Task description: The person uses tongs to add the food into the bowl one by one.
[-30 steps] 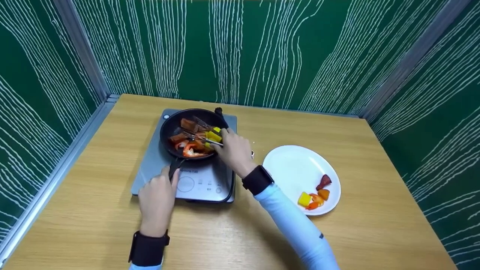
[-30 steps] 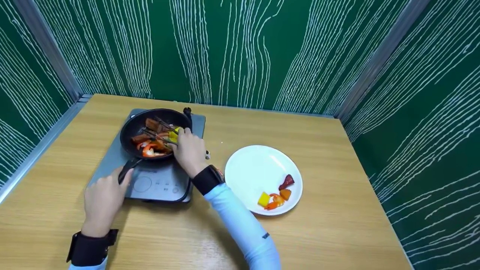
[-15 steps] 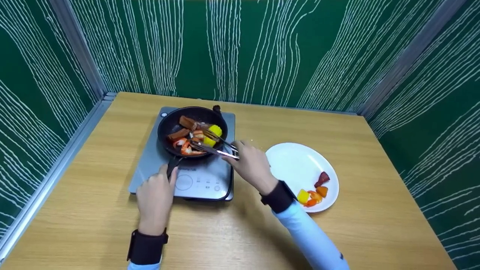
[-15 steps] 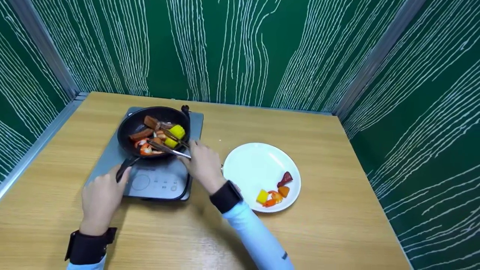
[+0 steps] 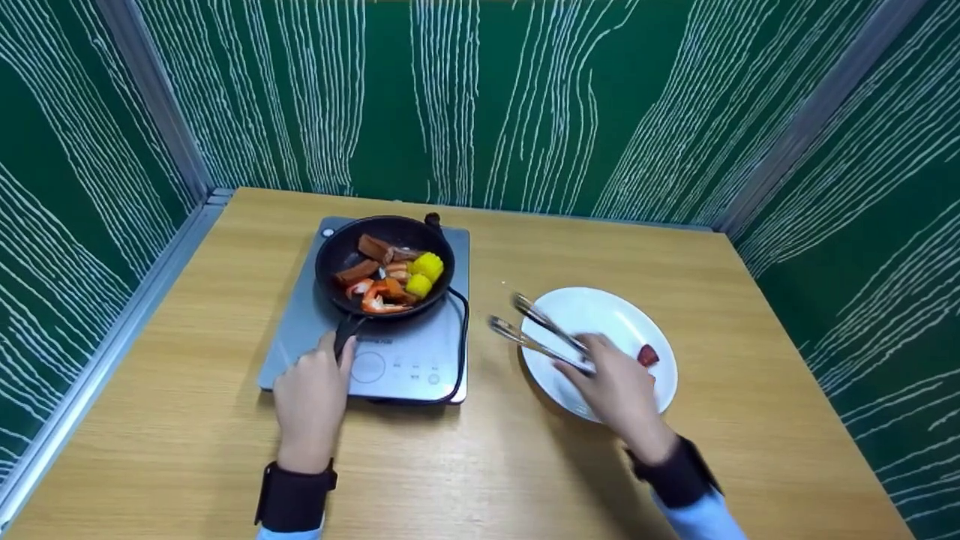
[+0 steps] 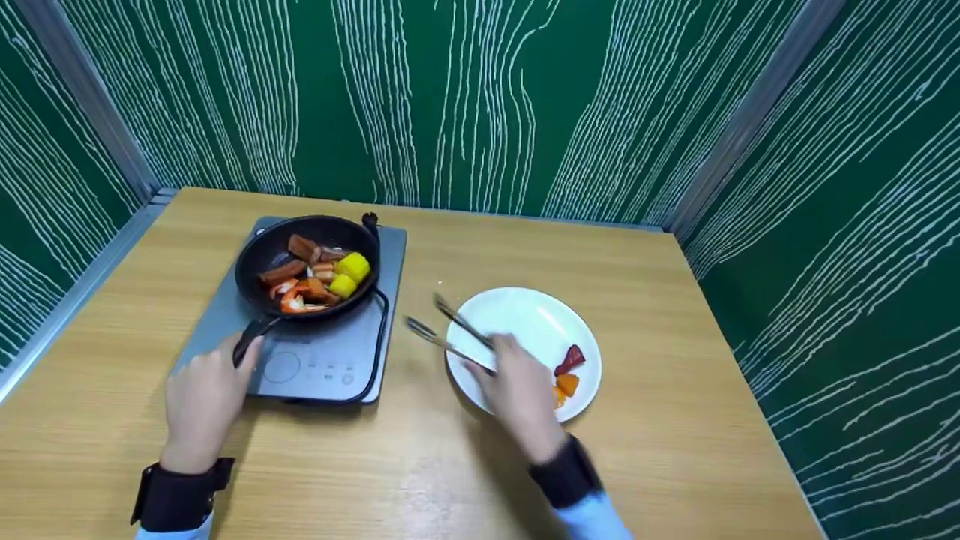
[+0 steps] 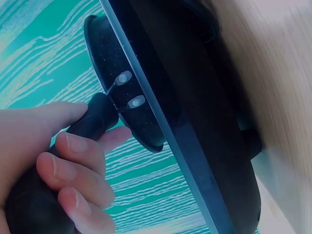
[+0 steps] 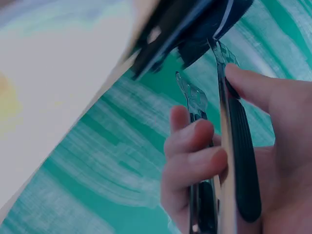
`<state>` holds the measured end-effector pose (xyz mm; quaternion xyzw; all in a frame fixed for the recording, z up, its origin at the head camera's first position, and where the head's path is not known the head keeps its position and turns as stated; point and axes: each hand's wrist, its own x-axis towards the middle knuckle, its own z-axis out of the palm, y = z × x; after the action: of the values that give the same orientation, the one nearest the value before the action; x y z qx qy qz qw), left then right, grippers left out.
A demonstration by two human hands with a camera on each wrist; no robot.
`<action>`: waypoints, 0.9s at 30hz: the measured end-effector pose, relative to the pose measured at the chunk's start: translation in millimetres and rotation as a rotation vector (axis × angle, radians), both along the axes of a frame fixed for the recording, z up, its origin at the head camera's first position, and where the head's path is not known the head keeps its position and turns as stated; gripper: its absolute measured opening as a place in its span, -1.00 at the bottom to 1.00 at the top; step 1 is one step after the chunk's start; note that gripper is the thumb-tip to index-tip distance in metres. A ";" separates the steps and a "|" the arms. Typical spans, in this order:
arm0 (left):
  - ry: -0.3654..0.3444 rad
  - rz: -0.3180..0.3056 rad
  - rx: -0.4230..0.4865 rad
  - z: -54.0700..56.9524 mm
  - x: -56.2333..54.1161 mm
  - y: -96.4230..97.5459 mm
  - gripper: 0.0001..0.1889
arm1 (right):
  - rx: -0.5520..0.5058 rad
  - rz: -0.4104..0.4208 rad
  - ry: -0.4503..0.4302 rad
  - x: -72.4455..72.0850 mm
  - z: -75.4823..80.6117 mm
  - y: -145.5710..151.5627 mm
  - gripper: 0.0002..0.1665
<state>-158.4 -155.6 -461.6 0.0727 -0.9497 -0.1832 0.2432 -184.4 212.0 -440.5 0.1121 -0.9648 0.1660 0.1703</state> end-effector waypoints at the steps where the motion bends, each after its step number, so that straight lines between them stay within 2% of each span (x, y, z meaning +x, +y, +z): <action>1: -0.004 -0.001 0.001 -0.5 0.2 0.4 -0.61 | 0.011 -0.019 -0.009 5.6 -2.2 11.3 -0.49; 5: -0.010 -0.001 0.002 -1.6 0.9 1.0 -0.62 | 0.060 -0.097 -0.116 26.8 -5.3 49.4 -0.46; 11: 0.006 0.001 -0.002 -0.4 0.4 1.1 -0.61 | 0.057 -0.256 -0.428 47.9 -2.6 83.3 -0.18; 14: 0.008 0.003 0.008 -0.3 0.7 0.7 -0.63 | 0.052 -0.308 -0.529 52.9 -3.4 91.0 -0.08; 22: 0.033 0.011 -0.012 -2.0 0.5 0.7 -0.65 | 0.073 -0.359 -0.595 60.8 -9.6 97.0 -0.04; 27: 0.026 0.002 -0.013 -0.4 0.4 0.4 -0.65 | 0.069 -0.352 -0.567 65.0 -10.4 96.2 -0.21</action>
<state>-158.0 -155.3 -461.9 0.0696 -0.9476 -0.1779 0.2561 -119.4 308.2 -450.9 -0.1010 -0.9834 0.1260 -0.0826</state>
